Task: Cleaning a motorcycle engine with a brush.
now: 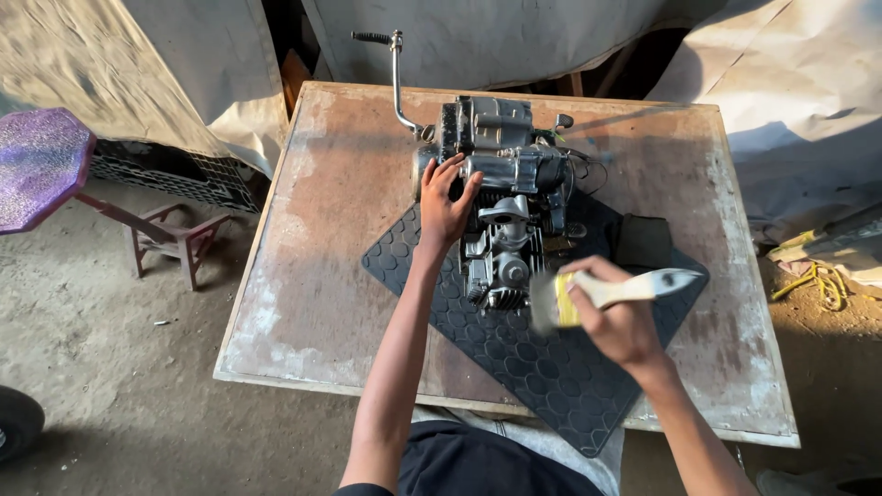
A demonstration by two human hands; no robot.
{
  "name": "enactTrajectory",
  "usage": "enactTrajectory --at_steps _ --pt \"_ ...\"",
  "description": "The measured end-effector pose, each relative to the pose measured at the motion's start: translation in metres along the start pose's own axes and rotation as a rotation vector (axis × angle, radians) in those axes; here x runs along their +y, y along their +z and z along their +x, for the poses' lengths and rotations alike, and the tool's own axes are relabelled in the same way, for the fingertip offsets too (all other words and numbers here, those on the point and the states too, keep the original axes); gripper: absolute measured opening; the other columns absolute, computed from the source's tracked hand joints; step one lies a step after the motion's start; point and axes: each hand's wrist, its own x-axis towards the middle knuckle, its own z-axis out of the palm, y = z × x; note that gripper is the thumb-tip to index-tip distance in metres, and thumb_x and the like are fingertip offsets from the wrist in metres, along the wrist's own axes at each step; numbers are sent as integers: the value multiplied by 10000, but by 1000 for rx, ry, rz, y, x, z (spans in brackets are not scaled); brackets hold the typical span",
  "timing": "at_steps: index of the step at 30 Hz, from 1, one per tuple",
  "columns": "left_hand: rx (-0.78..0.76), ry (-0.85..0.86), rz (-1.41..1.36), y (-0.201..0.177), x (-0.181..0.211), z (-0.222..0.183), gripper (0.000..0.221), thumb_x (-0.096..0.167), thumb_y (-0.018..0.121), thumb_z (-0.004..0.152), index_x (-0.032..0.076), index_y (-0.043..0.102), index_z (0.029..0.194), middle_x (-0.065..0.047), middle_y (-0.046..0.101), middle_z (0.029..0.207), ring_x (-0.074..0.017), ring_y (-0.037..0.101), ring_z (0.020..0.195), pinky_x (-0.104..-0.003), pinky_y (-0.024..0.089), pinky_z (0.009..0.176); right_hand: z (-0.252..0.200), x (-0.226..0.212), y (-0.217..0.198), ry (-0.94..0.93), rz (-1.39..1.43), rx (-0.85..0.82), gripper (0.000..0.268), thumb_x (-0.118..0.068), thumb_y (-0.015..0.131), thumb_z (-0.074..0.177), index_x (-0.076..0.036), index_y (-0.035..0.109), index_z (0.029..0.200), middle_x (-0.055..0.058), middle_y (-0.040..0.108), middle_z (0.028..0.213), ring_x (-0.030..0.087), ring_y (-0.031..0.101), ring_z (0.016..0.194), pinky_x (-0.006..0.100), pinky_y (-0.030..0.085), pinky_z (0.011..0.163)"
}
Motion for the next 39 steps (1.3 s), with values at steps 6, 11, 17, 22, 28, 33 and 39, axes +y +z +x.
enactTrajectory --at_steps 6,11,17,22,28,33,39 --pt "7 1 6 -3 6 0 390 398 708 973 15 713 1043 -158 746 1084 -253 643 1238 -461 289 1200 14 -42 36 -213 92 309 240 -193 624 972 -112 748 1160 188 725 910 298 717 852 403 551 669" --pt "2 -4 28 -3 2 0 405 411 704 970 16 714 1055 -154 742 1097 -246 640 1240 -454 291 1202 5 -35 90 -361 -9 328 214 -95 600 966 -79 718 1144 185 728 917 422 721 837 433 581 688" --pt "-8 -5 27 -2 3 -3 417 418 703 967 13 711 1067 -158 740 1111 -251 635 1248 -455 287 1204 16 -52 79 -306 -76 137 144 -107 583 948 -81 659 1067 205 716 824 455 714 755 496 571 591" --pt "2 7 27 -2 2 -5 414 419 703 969 19 709 1077 -158 741 1103 -244 638 1244 -449 287 1201 21 -25 70 -58 -27 -77 128 -129 600 913 -71 685 989 206 704 707 337 713 549 382 475 373" --pt "15 15 37 -1 3 -6 423 426 705 965 21 709 1086 -152 743 1109 -232 636 1250 -438 283 1208 27 -16 50 216 300 -223 230 -155 657 886 12 699 1037 294 658 727 304 676 437 346 572 313" --pt "29 9 32 1 2 -4 455 443 697 970 2 707 1081 -168 741 1105 -247 641 1238 -441 289 1203 38 -60 23 119 189 -126 245 -123 601 905 35 714 1053 320 650 808 306 691 555 359 605 378" --pt "21 28 44 1 -3 0 449 439 689 976 2 712 1076 -173 743 1096 -250 646 1231 -447 296 1195 32 -34 74 -18 40 68 237 -324 576 904 -143 692 1002 250 703 837 496 692 882 534 530 721"
